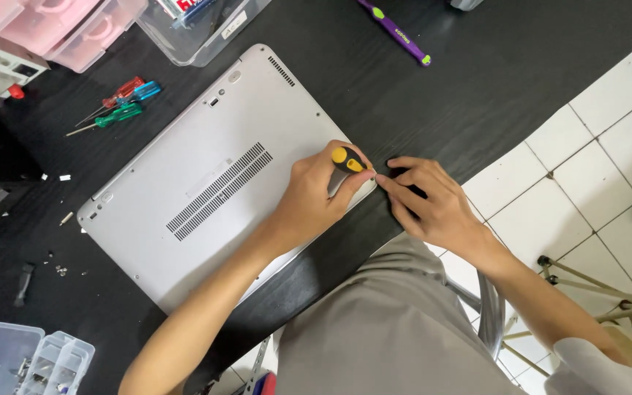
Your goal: Tightening the external casing screws of a laptop using a manual screwdriver at a repair bench.
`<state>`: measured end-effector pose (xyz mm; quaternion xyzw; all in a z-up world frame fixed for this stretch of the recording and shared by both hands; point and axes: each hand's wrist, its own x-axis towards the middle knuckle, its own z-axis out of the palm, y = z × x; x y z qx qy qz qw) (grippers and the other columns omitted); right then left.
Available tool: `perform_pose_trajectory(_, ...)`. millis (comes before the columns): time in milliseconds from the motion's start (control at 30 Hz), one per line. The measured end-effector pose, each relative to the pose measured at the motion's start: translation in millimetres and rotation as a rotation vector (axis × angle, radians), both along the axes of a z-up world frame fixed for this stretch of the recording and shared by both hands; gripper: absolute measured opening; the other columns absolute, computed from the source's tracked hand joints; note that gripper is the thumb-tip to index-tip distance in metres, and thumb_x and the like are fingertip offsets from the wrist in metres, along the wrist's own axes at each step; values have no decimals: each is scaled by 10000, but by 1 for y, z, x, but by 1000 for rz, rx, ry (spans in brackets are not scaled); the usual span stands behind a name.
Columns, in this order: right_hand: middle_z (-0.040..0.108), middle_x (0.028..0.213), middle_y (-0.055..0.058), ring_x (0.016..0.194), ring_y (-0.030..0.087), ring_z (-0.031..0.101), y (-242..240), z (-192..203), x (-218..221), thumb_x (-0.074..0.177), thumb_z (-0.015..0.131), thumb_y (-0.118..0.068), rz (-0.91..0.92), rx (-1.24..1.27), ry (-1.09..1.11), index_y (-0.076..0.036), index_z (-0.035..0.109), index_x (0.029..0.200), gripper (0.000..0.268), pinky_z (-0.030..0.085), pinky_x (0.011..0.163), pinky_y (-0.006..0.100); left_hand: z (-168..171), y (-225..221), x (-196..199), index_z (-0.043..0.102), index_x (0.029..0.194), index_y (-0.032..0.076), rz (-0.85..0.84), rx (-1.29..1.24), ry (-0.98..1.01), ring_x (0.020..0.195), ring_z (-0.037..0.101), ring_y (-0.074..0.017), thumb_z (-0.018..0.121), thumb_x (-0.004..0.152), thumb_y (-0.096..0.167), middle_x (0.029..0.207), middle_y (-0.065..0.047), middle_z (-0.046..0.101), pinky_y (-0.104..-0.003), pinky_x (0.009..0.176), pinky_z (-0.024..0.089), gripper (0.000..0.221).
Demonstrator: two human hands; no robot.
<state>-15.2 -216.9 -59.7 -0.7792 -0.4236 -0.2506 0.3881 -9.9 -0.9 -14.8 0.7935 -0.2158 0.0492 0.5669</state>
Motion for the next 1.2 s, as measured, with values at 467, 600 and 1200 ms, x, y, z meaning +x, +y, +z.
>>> perform_pose_trajectory(467, 576, 798, 162, 893, 441, 715, -1, -1, 1, 913, 632, 53, 3, -13, 12, 101, 761, 949, 143, 590, 774, 514, -6, -2, -1, 595, 982, 27, 7, 171, -171, 753, 715, -272, 710, 985, 160, 774, -87, 637, -347, 732, 608, 176)
perform_pose_trajectory(600, 575, 800, 156, 815, 399, 687, -1, 1, 2, 891, 668, 30, -6, -46, 28, 76, 734, 827, 103, 587, 749, 522, -15, -11, -3, 574, 897, 38, 45, 244, -204, 649, 683, -287, 770, 905, 163, 665, -85, 600, -375, 620, 580, 233)
perform_pose_trajectory(1200, 616, 927, 162, 957, 423, 702, 10, 86, 22, 922, 774, -209, 47, 80, 156, 91, 749, 1071, 335, 576, 820, 511, -1, -18, 9, 589, 755, 61, -47, 68, -134, 629, 590, -249, 753, 744, 38, 652, -37, 478, -351, 605, 518, 166)
